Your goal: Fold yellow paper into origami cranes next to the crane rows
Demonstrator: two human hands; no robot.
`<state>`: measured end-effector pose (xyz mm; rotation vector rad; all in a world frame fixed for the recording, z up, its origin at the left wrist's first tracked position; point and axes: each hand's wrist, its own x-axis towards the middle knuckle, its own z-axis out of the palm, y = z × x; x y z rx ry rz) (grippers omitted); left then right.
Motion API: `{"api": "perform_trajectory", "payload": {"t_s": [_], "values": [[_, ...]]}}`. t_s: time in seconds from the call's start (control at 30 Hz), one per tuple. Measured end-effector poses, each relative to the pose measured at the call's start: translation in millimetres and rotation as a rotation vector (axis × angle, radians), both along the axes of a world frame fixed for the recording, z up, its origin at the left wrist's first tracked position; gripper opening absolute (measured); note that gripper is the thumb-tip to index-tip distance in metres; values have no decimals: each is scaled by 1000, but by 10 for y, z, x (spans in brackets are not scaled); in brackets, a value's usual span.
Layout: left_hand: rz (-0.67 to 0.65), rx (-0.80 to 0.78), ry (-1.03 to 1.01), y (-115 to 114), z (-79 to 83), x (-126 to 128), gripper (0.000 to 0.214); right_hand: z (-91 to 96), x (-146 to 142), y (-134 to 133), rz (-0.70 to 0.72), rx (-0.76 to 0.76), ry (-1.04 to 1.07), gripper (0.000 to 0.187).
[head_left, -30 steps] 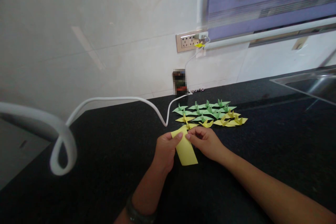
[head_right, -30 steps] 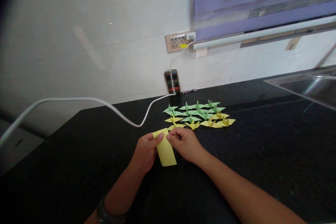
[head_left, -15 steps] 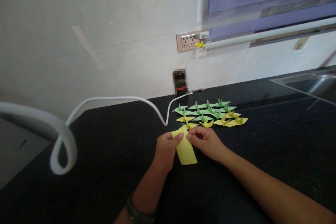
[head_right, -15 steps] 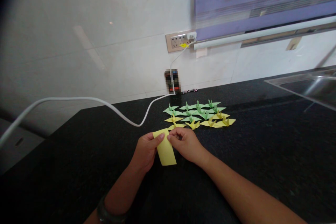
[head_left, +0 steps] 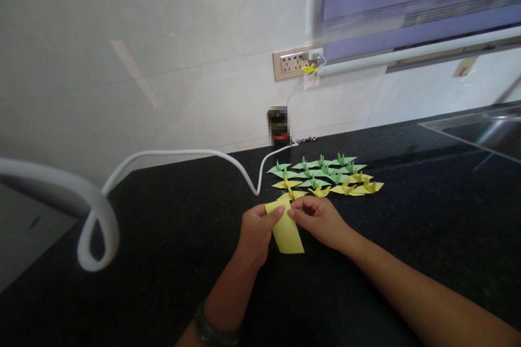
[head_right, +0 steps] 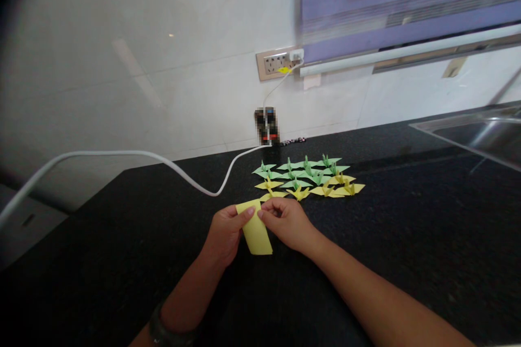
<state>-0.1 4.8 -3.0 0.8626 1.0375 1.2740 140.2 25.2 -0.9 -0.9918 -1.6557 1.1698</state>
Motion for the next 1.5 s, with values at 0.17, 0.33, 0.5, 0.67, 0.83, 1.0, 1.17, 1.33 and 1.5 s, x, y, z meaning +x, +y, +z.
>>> {"api": "perform_trajectory", "payload": {"t_s": [0.17, 0.33, 0.5, 0.67, 0.83, 1.0, 1.17, 1.33, 1.5], "values": [[2, 2, 7, 0, 4, -2, 28, -4, 3, 0, 6, -4, -11, 17], [-10, 16, 7, -6, 6, -3, 27, -3, 6, -4, 23, -18, 8, 16], [-3, 7, 10, -7, 11, -4, 27, 16, 4, -8, 23, -18, 1, 14], [7, 1, 10, -10, 23, 4, 27, 19, 3, -8, -1, 7, -20, 14], [11, -8, 29, -11, 30, 12, 26, 18, 4, -2, -12, 21, -64, 17], [74, 14, 39, 10, 1, -1, 29, 35, 8, -23, 97, -44, -132, 21], [130, 50, 38, 31, -20, -17, 30, 27, 20, -30, 132, -36, -193, 21], [75, 54, -20, 15, 31, 15, 28, 0, 30, -3, 113, -27, -190, 21], [-16, 46, -18, -16, 67, 34, 30, -27, 41, 23, 93, -43, -139, 22]]}}
